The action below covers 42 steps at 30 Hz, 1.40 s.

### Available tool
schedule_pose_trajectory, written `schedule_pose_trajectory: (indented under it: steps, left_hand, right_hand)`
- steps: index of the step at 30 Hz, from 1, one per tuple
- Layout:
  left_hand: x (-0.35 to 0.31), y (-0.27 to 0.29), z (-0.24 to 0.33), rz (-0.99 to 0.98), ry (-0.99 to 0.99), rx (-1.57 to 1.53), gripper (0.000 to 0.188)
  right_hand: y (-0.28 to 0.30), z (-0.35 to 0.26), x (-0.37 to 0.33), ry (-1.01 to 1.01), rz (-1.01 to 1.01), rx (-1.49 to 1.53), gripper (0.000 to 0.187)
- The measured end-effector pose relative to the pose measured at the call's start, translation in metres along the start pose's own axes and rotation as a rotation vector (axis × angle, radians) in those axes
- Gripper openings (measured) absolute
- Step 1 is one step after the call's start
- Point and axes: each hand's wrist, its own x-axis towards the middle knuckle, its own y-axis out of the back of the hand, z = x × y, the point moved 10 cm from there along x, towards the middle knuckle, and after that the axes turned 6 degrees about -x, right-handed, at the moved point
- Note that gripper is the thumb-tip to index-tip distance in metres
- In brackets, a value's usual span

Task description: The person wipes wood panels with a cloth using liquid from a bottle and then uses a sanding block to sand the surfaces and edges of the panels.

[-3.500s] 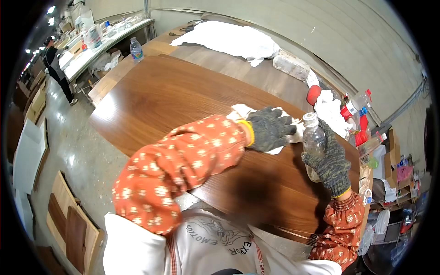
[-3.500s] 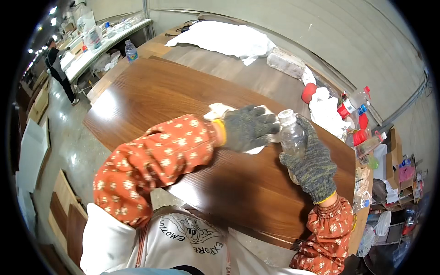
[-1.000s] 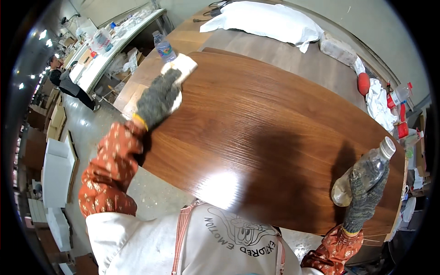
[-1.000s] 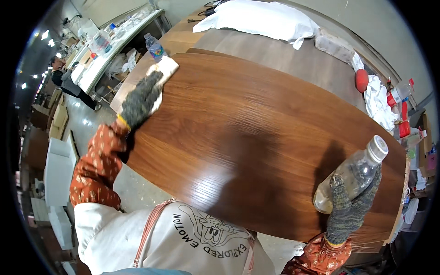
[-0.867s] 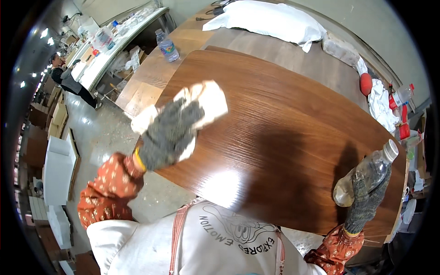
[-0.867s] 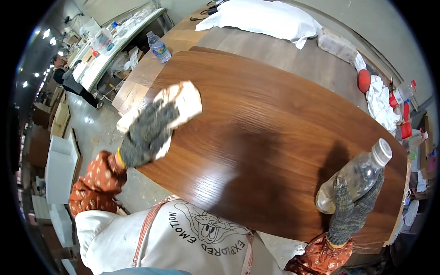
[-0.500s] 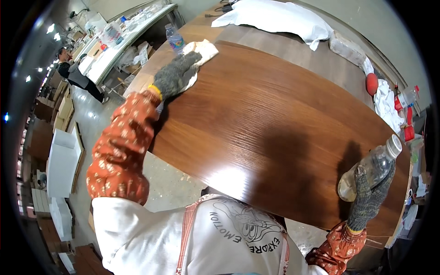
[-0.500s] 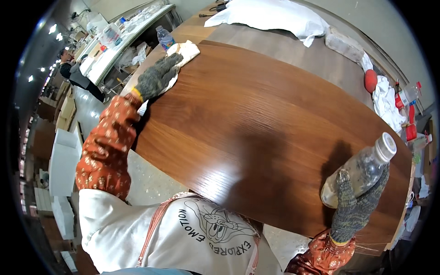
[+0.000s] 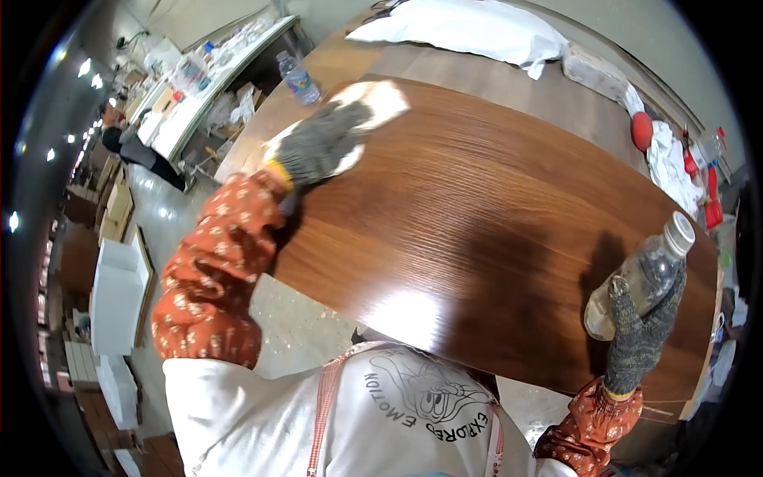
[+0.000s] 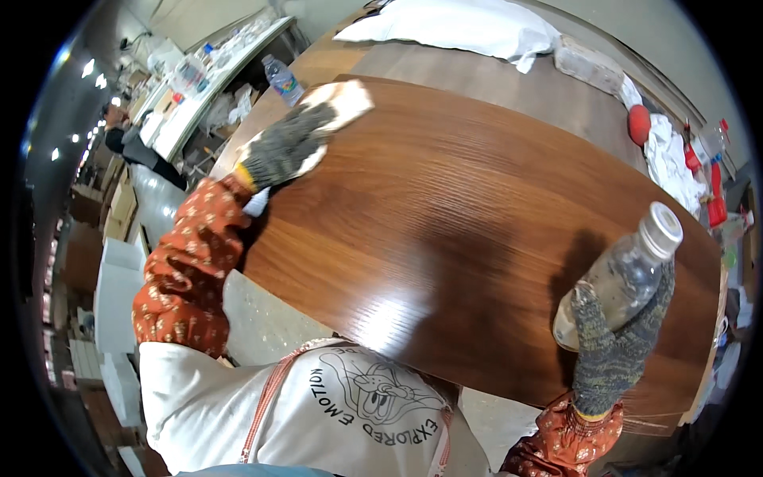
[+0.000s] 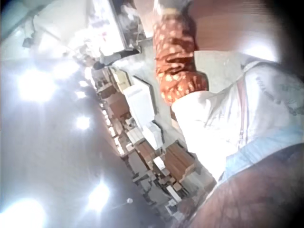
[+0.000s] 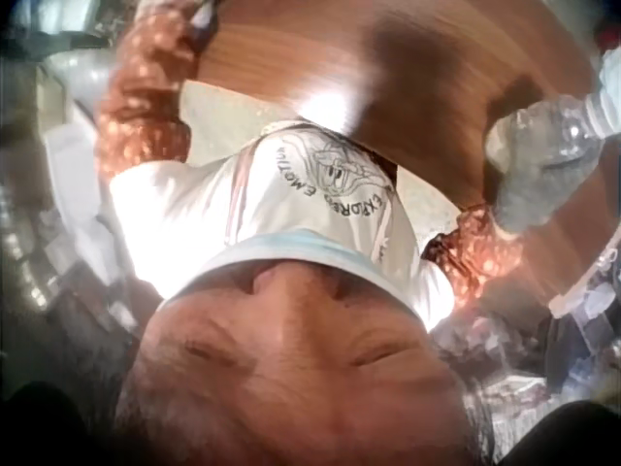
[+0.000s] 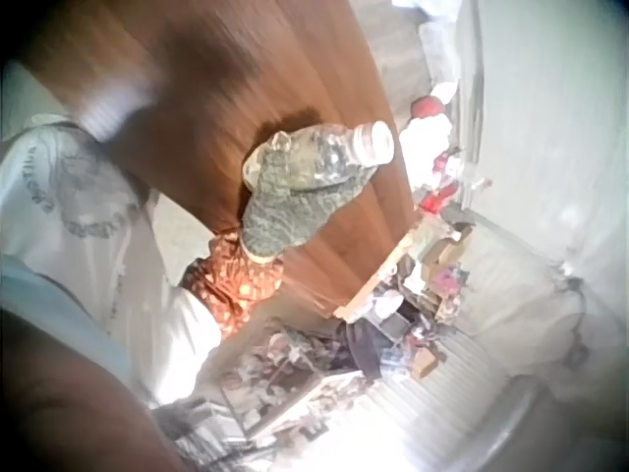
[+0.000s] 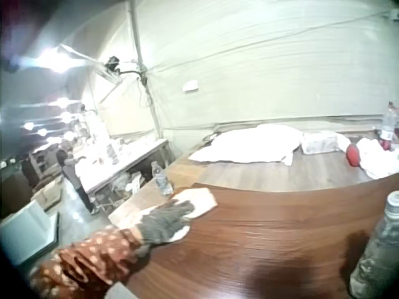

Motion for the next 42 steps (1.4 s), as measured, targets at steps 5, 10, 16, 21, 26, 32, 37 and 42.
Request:
schedule_pose_trajectory:
  steps: [5, 10, 16, 21, 26, 32, 37, 42]
  left_hand:
    - [0.029, -0.013, 0.098, 0.098, -0.313, 0.026, 0.034]
    - [0.027, -0.018, 0.047, 0.02, -0.166, -0.054, 0.032]
    - [-0.046, 0.01, -0.018, 0.068, -0.001, 0.24, 0.034]
    - [-0.016, -0.02, 0.166, -0.106, -0.351, -0.201, 0.045]
    - [-0.054, -0.004, 0.071, -0.225, -0.325, 0.115, 0.057]
    - [-0.022, -0.009, -0.106, -0.018, -0.206, -0.264, 0.032]
    - [-0.004, -0.023, -0.149, 0.02, -0.069, -0.482, 0.036]
    - [-0.081, 0.011, -0.061, 0.406, -0.657, -0.336, 0.045]
  right_hand:
    - [-0.008, -0.015, 0.001, 0.05, 0.017, -0.099, 0.085]
    - [0.001, 0.0, -0.003, -0.005, 0.033, -0.056, 0.083]
    - [-0.007, -0.027, -0.003, 0.108, 0.007, -0.015, 0.077]
    - [-0.002, 0.007, -0.004, 0.124, 0.032, 0.032, 0.07]
    - [-0.001, -0.004, -0.013, 0.008, 0.078, -0.059, 0.068]
    - [-0.025, -0.072, -0.054, 0.008, 0.157, -0.171, 0.071]
    - [-0.075, -0.144, -0.105, -0.133, 0.155, -0.077, 0.082]
    - [-0.14, -0.21, -0.103, 0.026, -0.051, 0.0, 0.084]
